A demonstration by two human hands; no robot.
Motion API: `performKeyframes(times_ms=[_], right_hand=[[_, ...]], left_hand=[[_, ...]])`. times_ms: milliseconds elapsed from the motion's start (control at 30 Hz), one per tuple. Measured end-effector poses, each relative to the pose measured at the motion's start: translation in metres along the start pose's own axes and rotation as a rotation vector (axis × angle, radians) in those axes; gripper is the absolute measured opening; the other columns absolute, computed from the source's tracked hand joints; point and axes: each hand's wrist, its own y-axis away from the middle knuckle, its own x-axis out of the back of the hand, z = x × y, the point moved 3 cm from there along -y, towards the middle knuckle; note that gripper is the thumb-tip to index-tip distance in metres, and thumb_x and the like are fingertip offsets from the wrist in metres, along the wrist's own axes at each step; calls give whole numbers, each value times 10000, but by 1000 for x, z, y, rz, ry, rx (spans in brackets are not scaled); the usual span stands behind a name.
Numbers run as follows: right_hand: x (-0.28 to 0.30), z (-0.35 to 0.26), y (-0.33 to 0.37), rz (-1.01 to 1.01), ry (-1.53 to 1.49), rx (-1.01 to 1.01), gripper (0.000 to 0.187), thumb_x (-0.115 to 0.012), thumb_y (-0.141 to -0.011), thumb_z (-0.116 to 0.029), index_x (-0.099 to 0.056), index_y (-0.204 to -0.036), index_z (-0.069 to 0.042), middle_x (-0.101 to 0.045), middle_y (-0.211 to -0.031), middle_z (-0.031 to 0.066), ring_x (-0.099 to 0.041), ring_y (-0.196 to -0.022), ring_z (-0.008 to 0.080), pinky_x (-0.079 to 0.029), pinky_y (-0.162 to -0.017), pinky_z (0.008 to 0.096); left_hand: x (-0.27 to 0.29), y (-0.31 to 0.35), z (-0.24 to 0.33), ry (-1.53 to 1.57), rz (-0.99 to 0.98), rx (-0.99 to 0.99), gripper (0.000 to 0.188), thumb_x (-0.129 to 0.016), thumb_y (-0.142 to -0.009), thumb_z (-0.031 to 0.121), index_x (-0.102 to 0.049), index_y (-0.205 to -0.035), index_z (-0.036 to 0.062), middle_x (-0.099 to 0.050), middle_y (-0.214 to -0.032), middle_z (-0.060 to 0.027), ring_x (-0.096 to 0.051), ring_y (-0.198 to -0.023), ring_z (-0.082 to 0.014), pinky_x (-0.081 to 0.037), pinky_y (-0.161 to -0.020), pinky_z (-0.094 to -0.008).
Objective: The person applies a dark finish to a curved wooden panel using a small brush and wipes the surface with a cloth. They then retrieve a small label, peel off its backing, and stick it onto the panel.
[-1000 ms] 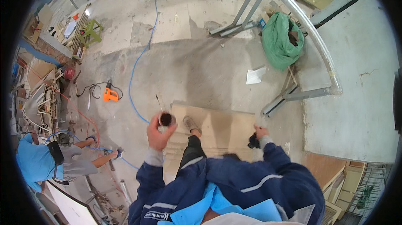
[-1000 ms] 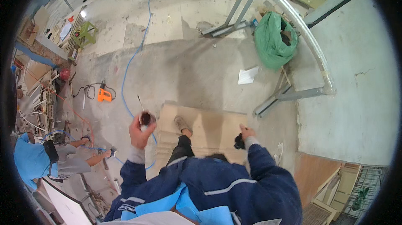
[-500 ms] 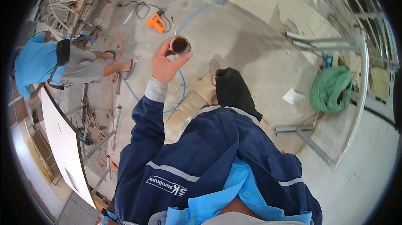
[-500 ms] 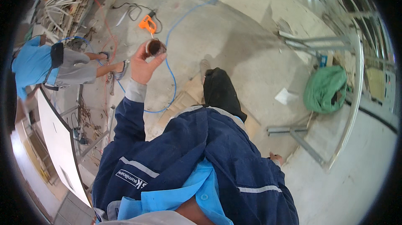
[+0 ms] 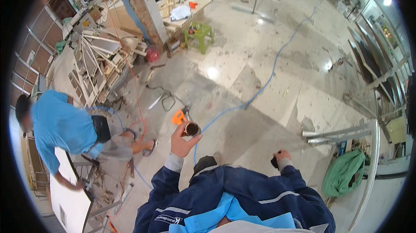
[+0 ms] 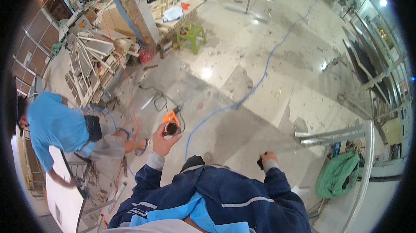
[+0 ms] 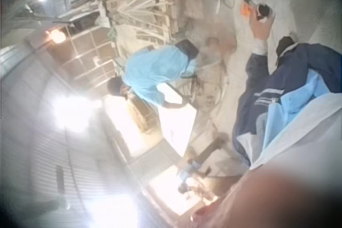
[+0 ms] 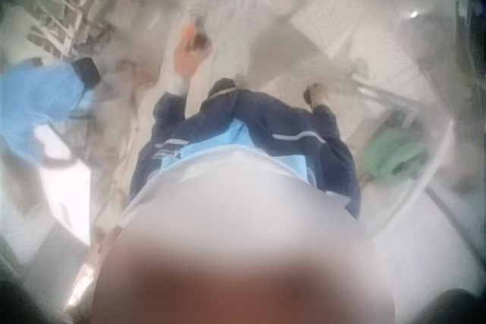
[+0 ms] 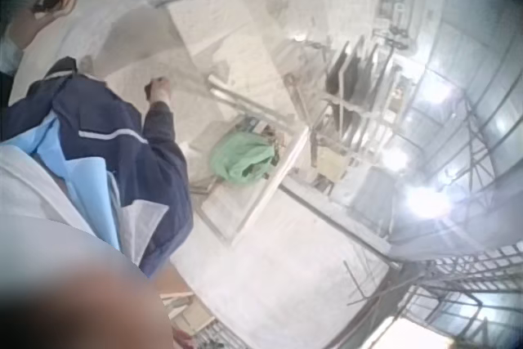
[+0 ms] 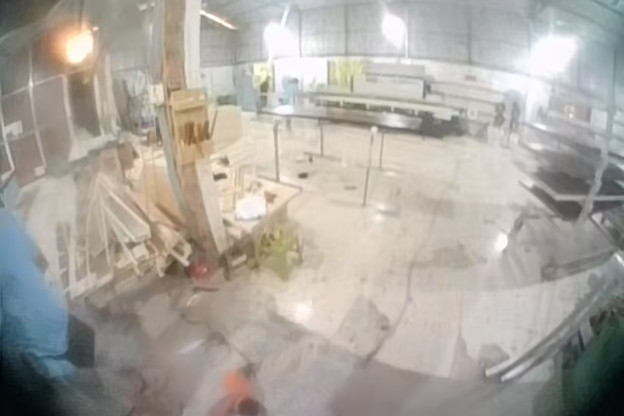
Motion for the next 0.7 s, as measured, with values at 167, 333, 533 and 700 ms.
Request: performKeyframes(times_ms=[167,333,533,700], right_hand=[[160,-126,-94,324,-327,83,432,-809,-769,-412,-725,-986,-48,-689,-1049,216,-668,-1012,402,-541,-898,451],[147,-116,-174,492,-462,55,338,-749,-760,-144,-707,-1085,-60,-656,-1028,209,-658,-1007,391,-533,-926,447],[-71,18,-157,-279,-159,-325,521,-693,-868,-355,-682,-1280,-36,-670,-1288,250,-624,-1236,410,-520,-1011,458],[-101,20,-64,-239,-422,-730,519,-685,-870,-459,-743,-1120,-8,-712,-1167,253,-658,-1163,409,-533,-948,465]], left_hand=[[-23,-106,-13,-16,6,39,553,-887,-779,215,-672,-1267,71,-706,-1098,-31,-664,-1007,-125,-534,-816,-285],[-70,-242,-18,-33,-158,40,567,-898,-766,256,-672,-1250,65,-702,-1142,-39,-667,-1006,-131,-548,-820,-296],[-184,-403,17,-106,-450,-56,545,-885,-770,235,-676,-1246,70,-710,-1147,-45,-680,-1001,-141,-562,-814,-294],[-328,-507,54,-105,-725,-142,529,-876,-770,164,-670,-1245,54,-719,-1124,-44,-694,-988,-145,-569,-838,-307]])
